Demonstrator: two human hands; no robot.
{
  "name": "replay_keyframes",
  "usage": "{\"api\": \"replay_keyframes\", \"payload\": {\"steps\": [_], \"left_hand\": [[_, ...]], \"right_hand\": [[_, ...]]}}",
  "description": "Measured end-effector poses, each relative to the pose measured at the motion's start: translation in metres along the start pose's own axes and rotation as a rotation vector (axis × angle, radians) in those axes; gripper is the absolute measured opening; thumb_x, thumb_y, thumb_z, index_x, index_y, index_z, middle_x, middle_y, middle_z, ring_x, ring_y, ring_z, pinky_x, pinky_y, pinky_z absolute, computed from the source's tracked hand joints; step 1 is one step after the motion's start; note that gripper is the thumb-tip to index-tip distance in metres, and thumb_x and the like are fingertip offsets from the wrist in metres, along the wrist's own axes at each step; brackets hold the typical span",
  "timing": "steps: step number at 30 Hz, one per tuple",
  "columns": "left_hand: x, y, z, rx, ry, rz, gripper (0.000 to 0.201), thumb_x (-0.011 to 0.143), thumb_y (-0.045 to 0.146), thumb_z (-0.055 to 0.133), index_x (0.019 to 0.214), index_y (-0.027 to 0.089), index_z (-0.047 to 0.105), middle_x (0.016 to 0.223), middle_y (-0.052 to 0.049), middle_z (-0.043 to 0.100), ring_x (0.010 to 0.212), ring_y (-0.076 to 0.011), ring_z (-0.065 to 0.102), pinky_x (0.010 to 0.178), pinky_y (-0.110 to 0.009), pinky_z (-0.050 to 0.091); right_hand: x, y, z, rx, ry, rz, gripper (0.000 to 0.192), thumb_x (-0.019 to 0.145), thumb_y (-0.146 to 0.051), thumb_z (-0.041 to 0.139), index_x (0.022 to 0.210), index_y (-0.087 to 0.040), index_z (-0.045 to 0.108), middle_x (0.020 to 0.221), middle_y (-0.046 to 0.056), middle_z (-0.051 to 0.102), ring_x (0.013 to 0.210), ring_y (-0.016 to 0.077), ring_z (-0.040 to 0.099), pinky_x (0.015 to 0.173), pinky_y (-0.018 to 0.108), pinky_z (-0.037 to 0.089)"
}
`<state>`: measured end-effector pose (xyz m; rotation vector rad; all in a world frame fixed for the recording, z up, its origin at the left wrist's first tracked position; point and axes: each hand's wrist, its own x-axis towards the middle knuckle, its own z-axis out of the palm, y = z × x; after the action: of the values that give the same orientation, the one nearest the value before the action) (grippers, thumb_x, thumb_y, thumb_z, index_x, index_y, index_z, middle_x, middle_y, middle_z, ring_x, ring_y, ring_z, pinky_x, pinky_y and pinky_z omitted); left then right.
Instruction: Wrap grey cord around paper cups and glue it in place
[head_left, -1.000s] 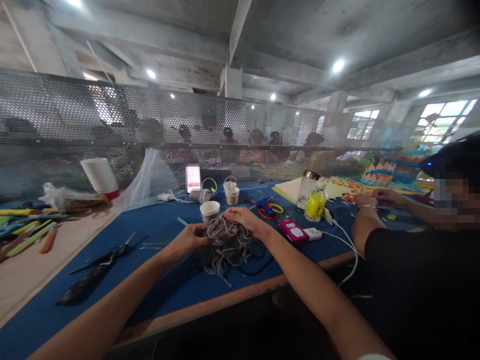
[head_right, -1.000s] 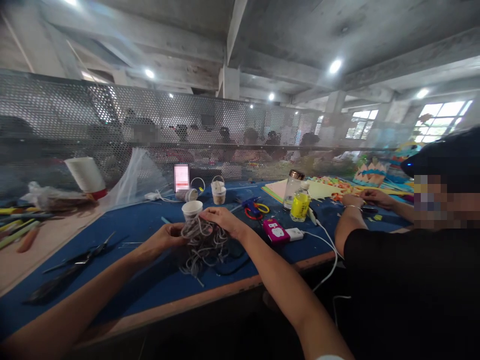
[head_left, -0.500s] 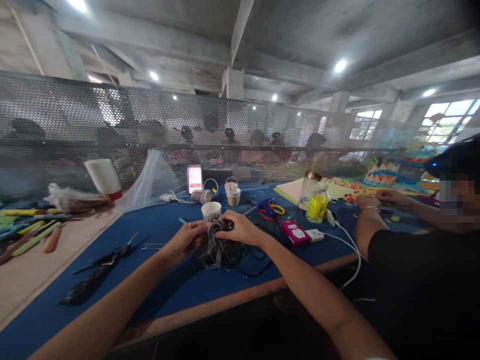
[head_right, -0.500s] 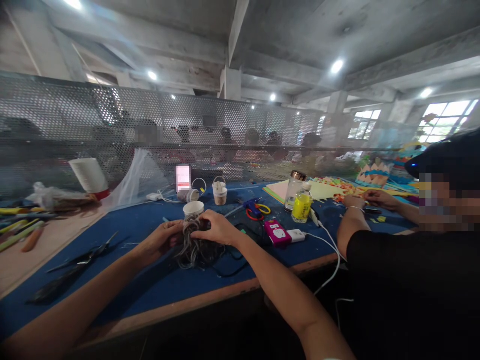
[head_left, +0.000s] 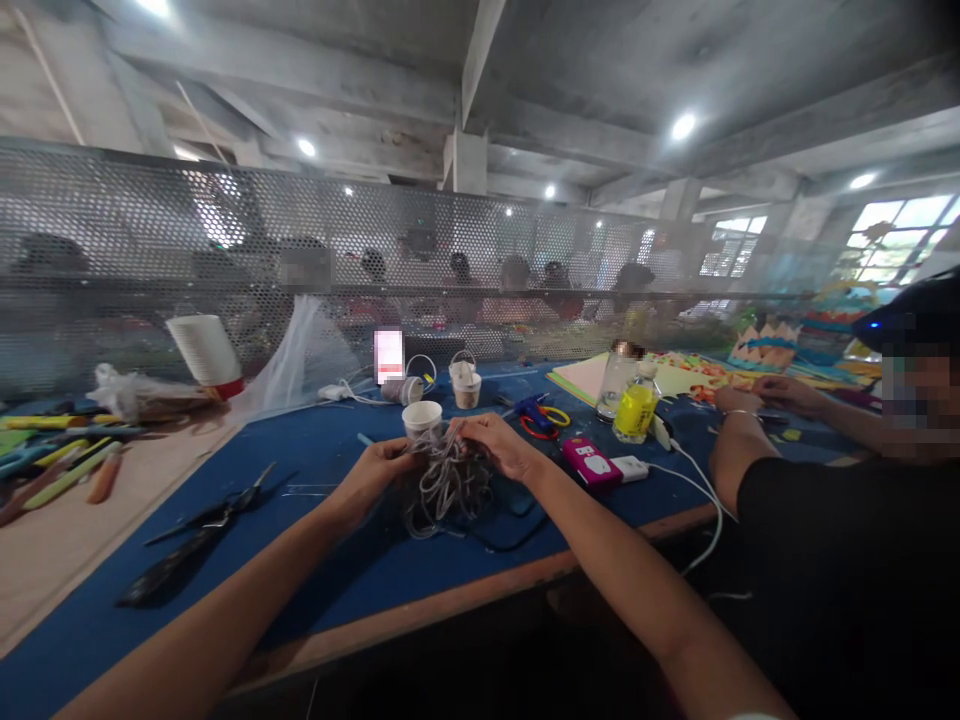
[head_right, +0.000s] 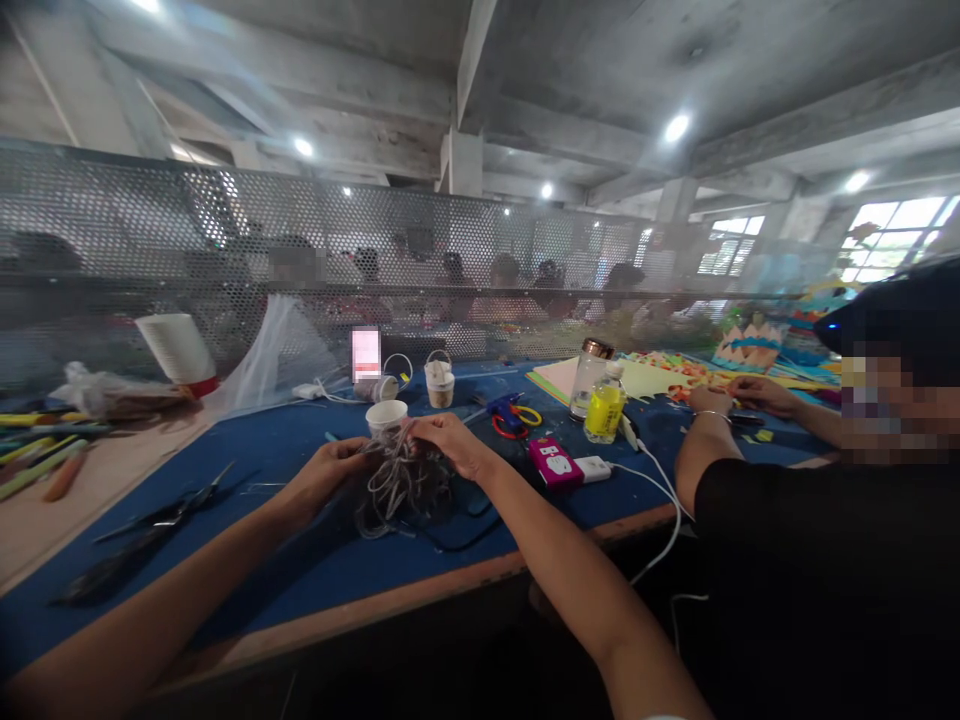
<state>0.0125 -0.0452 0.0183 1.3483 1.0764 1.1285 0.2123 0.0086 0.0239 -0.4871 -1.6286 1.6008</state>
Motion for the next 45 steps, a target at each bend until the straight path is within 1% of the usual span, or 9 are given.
{"api": "replay_keyframes", "payload": {"steps": [3, 7, 10, 15, 20, 26, 34, 40, 45], "left_hand": [[-0.001, 0.001, -0.001, -0.056, -0.014, 0.001, 0.036, 0.057, 0.043, 0.078, 0.072, 0.012, 0.068, 0.052, -0.002, 0.059, 0.051, -0.0167, 0.055, 0.048, -0.026, 0.039], [-0.003, 0.001, 0.001, -0.046, -0.079, -0.002, 0.032, 0.057, 0.036, 0.08, 0.073, 0.011, 0.069, 0.057, -0.003, 0.063, 0.051, -0.0155, 0.054, 0.048, -0.025, 0.037], [-0.003, 0.0, 0.001, -0.066, -0.069, -0.014, 0.028, 0.06, 0.032, 0.079, 0.076, 0.011, 0.069, 0.062, -0.004, 0.065, 0.051, -0.0143, 0.054, 0.049, -0.025, 0.036], [0.003, -0.003, -0.005, -0.152, -0.084, -0.033, 0.02, 0.061, 0.025, 0.078, 0.075, 0.014, 0.068, 0.06, 0.001, 0.061, 0.046, -0.0071, 0.044, 0.046, -0.021, 0.03], [0.006, -0.009, -0.01, -0.203, -0.076, -0.071, 0.022, 0.068, 0.031, 0.074, 0.066, 0.015, 0.059, 0.044, 0.008, 0.039, 0.04, -0.0051, 0.03, 0.042, -0.02, 0.024], [0.005, -0.009, -0.011, -0.181, -0.09, -0.055, 0.02, 0.069, 0.029, 0.073, 0.067, 0.015, 0.059, 0.047, 0.007, 0.04, 0.042, -0.0054, 0.032, 0.044, -0.019, 0.026], [0.003, -0.003, -0.006, -0.128, -0.053, -0.021, 0.025, 0.058, 0.028, 0.08, 0.075, 0.013, 0.069, 0.064, -0.002, 0.062, 0.047, -0.0082, 0.042, 0.046, -0.023, 0.027], [0.0, -0.002, -0.004, -0.027, -0.069, 0.032, 0.029, 0.063, 0.034, 0.077, 0.081, 0.013, 0.069, 0.054, 0.002, 0.055, 0.045, -0.0087, 0.041, 0.046, -0.023, 0.028], [0.0, -0.001, -0.001, -0.054, -0.052, 0.015, 0.028, 0.062, 0.03, 0.078, 0.081, 0.013, 0.067, 0.063, -0.001, 0.061, 0.056, -0.014, 0.054, 0.052, -0.024, 0.037]], "right_hand": [[-0.001, -0.002, 0.001, 0.006, 0.023, 0.016, 0.036, 0.077, -0.05, 0.064, 0.084, -0.015, 0.07, 0.074, 0.001, 0.06, 0.064, 0.0092, 0.051, 0.061, 0.021, 0.041], [-0.003, -0.007, 0.007, -0.066, -0.065, 0.019, 0.04, 0.076, -0.048, 0.066, 0.106, -0.02, 0.066, 0.083, 0.001, 0.061, 0.064, 0.0089, 0.051, 0.053, 0.019, 0.038], [-0.003, -0.007, 0.006, -0.113, -0.076, 0.046, 0.042, 0.075, -0.047, 0.067, 0.107, -0.02, 0.065, 0.08, 0.0, 0.059, 0.06, 0.0074, 0.05, 0.047, 0.017, 0.03], [0.004, -0.003, -0.008, -0.201, 0.172, -0.039, 0.038, 0.079, -0.052, 0.06, 0.071, -0.015, 0.061, 0.067, -0.002, 0.054, 0.055, 0.0067, 0.044, 0.051, 0.019, 0.032], [0.005, -0.005, -0.006, -0.514, 0.376, -0.313, 0.031, 0.076, -0.046, 0.066, 0.086, -0.017, 0.061, 0.091, 0.001, 0.059, 0.08, 0.0122, 0.054, 0.076, 0.024, 0.041], [0.001, 0.006, 0.005, -0.563, -0.026, -0.148, 0.029, 0.075, -0.037, 0.067, 0.094, -0.016, 0.062, 0.08, 0.0, 0.06, 0.072, 0.012, 0.053, 0.07, 0.024, 0.041], [0.003, -0.001, -0.005, -0.23, -0.011, -0.101, 0.019, 0.071, -0.024, 0.064, 0.087, -0.017, 0.056, 0.08, -0.002, 0.055, 0.073, 0.0109, 0.052, 0.071, 0.023, 0.041], [0.0, 0.002, 0.003, -0.367, -0.109, -0.106, 0.025, 0.067, -0.025, 0.07, 0.087, -0.017, 0.057, 0.082, -0.002, 0.056, 0.075, 0.0109, 0.051, 0.073, 0.024, 0.041], [-0.003, -0.003, 0.007, -0.232, -0.174, -0.045, 0.027, 0.07, -0.027, 0.07, 0.092, -0.017, 0.06, 0.089, 0.001, 0.059, 0.083, 0.013, 0.054, 0.079, 0.025, 0.042]]}}
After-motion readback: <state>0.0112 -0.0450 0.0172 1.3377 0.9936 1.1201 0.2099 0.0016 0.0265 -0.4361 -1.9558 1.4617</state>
